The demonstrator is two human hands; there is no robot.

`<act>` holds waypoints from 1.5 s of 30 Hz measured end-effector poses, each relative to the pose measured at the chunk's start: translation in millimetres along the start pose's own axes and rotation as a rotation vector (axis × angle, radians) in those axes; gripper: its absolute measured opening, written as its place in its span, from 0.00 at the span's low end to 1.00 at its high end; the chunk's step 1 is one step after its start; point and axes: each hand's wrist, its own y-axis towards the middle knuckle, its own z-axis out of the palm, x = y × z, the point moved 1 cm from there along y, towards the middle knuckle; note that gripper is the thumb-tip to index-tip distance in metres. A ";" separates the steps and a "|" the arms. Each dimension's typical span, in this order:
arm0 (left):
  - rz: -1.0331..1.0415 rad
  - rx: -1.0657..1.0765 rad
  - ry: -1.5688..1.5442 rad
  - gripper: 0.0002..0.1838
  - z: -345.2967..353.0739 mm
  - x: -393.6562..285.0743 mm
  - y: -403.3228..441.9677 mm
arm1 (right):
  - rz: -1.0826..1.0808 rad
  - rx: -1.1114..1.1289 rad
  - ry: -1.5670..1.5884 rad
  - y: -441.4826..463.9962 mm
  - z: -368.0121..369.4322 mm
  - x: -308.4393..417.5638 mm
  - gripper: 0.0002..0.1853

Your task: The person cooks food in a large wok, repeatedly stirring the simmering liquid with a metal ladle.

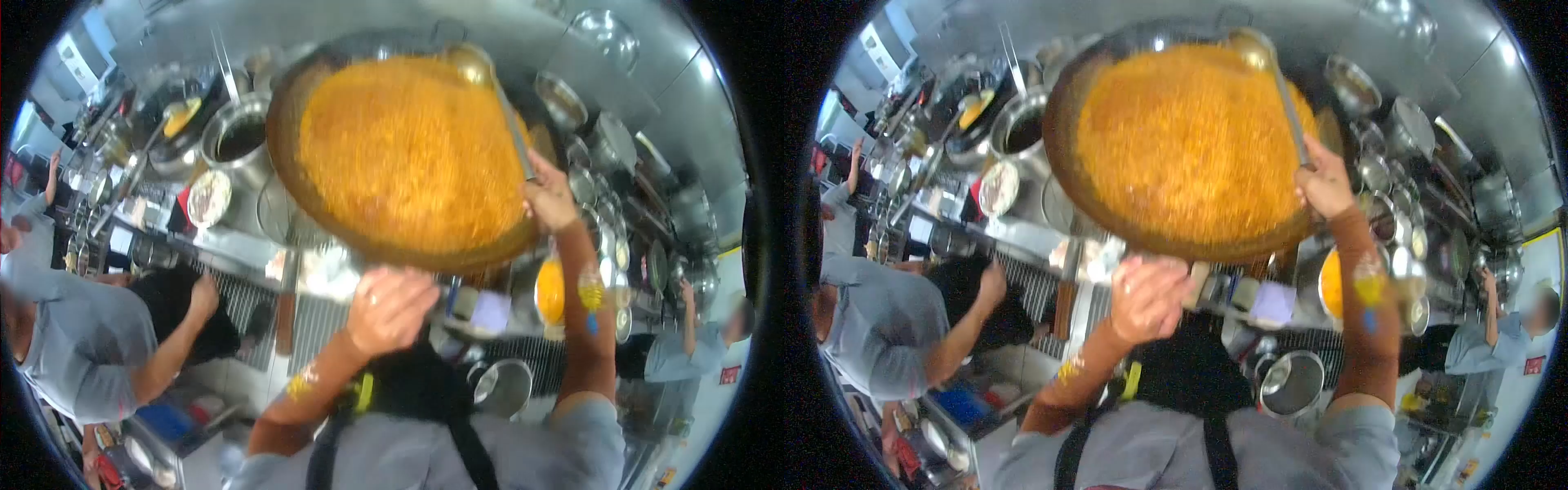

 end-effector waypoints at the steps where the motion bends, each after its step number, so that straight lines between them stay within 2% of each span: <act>1: 0.011 -0.013 0.020 0.18 0.9 -0.1 0.2 | -0.005 -0.021 -0.012 28.7 -2.9 -5.1 0.40; 7: 0.008 0.019 0.051 0.19 -4.5 -3.2 8.0 | 0.057 -0.063 0.087 101.2 11.5 0.6 0.39; 12: 0.001 0.021 0.062 0.20 -3.7 -3.2 6.6 | -0.011 0.103 0.065 124.3 32.6 13.0 0.37; 20: 0.026 0.011 0.074 0.19 -5.4 0.0 4.5 | 0.041 0.311 0.108 117.3 80.6 25.8 0.41; 29: 0.029 -0.009 0.040 0.19 -5.1 -0.2 6.7 | -0.007 0.507 0.015 51.5 107.9 54.8 0.41; 37: 0.018 -0.027 -0.008 0.19 -3.0 0.7 3.6 | -0.025 0.599 0.032 -35.6 97.7 49.3 0.41; 38: 0.015 -0.018 -0.007 0.19 -5.2 -0.5 5.6 | -0.043 0.611 -0.093 -48.7 91.4 54.0 0.41; 43: 0.024 -0.030 -0.019 0.18 -3.2 1.2 4.2 | -0.434 0.519 -0.462 -118.1 59.0 46.5 0.41; 45: 0.033 -0.037 -0.027 0.18 -2.2 2.3 4.1 | -0.406 0.512 -0.580 -148.2 37.6 63.1 0.41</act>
